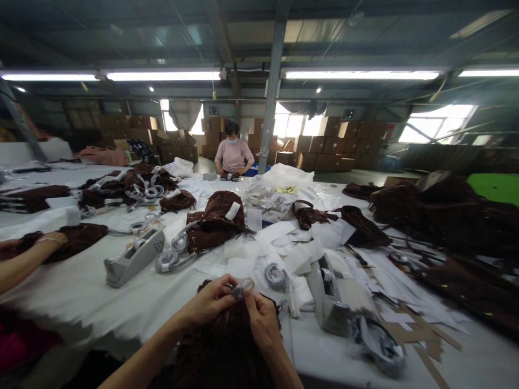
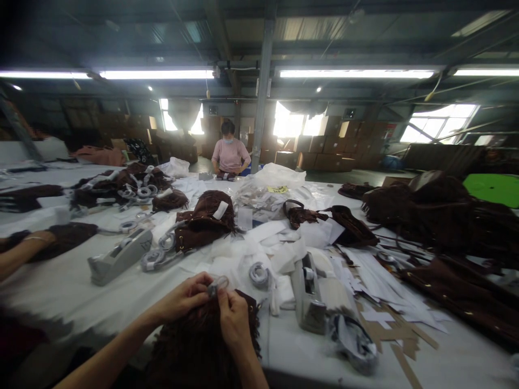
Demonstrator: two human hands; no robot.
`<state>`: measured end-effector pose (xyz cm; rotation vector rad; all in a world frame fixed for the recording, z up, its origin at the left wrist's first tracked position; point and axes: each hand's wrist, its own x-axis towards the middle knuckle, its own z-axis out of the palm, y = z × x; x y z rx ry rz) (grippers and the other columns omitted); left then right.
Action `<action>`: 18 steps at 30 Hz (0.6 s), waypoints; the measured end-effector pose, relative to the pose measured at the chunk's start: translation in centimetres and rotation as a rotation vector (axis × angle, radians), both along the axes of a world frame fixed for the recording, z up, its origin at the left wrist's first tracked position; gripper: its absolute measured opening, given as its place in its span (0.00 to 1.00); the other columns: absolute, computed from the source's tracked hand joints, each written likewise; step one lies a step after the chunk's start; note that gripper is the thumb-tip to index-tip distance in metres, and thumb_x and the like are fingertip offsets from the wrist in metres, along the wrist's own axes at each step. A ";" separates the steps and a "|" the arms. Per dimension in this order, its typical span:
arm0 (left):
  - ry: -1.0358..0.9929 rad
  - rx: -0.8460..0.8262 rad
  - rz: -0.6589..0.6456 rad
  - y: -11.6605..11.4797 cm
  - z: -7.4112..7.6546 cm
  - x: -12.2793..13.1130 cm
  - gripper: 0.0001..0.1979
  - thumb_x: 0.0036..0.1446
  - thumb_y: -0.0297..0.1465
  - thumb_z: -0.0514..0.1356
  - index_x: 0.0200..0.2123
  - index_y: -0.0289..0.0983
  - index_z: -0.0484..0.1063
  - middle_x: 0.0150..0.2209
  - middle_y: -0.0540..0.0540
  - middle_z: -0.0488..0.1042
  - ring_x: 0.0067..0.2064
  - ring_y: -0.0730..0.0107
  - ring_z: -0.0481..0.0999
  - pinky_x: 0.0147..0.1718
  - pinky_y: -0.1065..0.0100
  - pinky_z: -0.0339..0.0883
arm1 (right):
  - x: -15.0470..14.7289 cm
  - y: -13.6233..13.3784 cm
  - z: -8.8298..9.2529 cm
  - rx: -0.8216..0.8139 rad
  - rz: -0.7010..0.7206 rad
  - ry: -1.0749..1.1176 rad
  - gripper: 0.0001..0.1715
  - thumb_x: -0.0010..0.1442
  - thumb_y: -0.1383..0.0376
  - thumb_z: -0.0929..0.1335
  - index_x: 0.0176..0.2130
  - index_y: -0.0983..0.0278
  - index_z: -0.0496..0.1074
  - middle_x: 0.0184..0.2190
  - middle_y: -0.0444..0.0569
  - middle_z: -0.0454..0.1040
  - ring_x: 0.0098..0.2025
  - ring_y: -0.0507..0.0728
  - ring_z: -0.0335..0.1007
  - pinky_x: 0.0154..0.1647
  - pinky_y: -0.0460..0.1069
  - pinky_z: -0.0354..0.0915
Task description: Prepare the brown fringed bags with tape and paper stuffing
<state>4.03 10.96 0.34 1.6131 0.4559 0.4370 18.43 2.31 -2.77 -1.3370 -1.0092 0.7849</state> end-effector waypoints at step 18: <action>0.026 0.188 0.387 -0.7 -0.7 1.7 0.10 0.59 0.39 0.54 0.31 0.38 0.62 0.18 0.57 0.62 0.18 0.78 0.58 0.17 0.75 0.49 | 0.8 0.7 -0.7 -0.023 -0.058 -0.061 0.31 0.57 0.43 0.62 0.20 0.65 0.64 0.18 0.41 0.57 0.23 0.50 0.49 0.22 0.46 0.47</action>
